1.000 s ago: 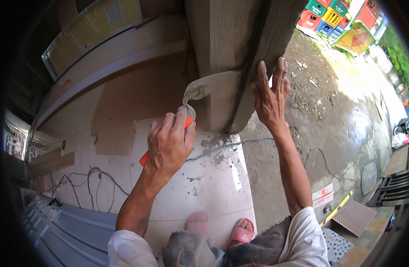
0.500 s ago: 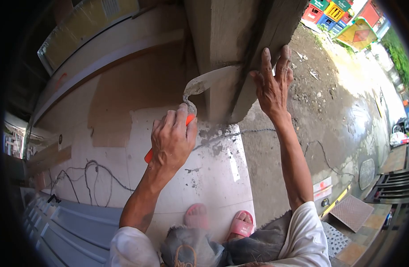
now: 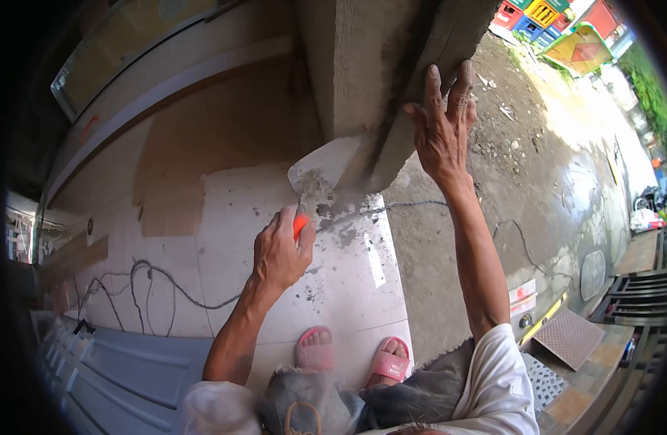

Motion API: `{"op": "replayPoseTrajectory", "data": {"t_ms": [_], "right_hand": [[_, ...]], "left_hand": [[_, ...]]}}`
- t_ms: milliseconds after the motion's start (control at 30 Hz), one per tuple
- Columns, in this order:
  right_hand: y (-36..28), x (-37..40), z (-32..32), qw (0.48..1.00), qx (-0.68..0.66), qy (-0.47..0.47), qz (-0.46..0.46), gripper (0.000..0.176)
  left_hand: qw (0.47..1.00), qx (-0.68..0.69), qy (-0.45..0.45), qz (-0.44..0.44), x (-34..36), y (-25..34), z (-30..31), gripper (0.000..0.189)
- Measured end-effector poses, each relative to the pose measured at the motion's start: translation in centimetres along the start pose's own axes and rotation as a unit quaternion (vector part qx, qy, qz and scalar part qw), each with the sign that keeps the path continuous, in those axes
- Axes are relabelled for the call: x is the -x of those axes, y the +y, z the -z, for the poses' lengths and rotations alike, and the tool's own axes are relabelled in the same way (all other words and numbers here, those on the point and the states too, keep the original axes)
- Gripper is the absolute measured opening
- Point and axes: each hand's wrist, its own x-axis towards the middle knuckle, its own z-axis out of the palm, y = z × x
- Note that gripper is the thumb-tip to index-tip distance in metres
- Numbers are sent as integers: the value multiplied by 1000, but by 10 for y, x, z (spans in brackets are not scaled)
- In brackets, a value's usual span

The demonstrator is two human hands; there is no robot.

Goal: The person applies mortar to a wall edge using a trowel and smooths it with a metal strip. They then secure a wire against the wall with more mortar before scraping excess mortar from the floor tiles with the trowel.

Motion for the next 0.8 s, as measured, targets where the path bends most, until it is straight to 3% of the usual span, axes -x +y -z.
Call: {"op": "replayPoseTrajectory", "data": {"t_ms": [167, 233, 333, 467, 567, 667, 800], "right_hand": [[8, 12, 5, 999, 20, -37, 16, 73], [12, 12, 5, 998, 36, -58, 11, 72], [9, 14, 9, 997, 30, -77, 3, 73], [8, 11, 7, 997, 30, -65, 2, 72], [4, 10, 12, 997, 36, -72, -3, 71], [2, 9, 12, 998, 35, -60, 3, 69], [-2, 6, 14, 997, 1, -67, -25, 67]], "left_hand": [[980, 160, -91, 81, 24, 30, 11, 54], [962, 216, -124, 111, 21, 48, 18, 48], [953, 294, -66, -6, 6, 77, 28, 39], [956, 293, -12, -19, -18, 110, 28, 30], [959, 280, -40, 3, -39, 123, 37, 30], [962, 266, 38, -55, -50, 129, 36, 30], [964, 243, 57, -94, -62, 134, 45, 30]]}}
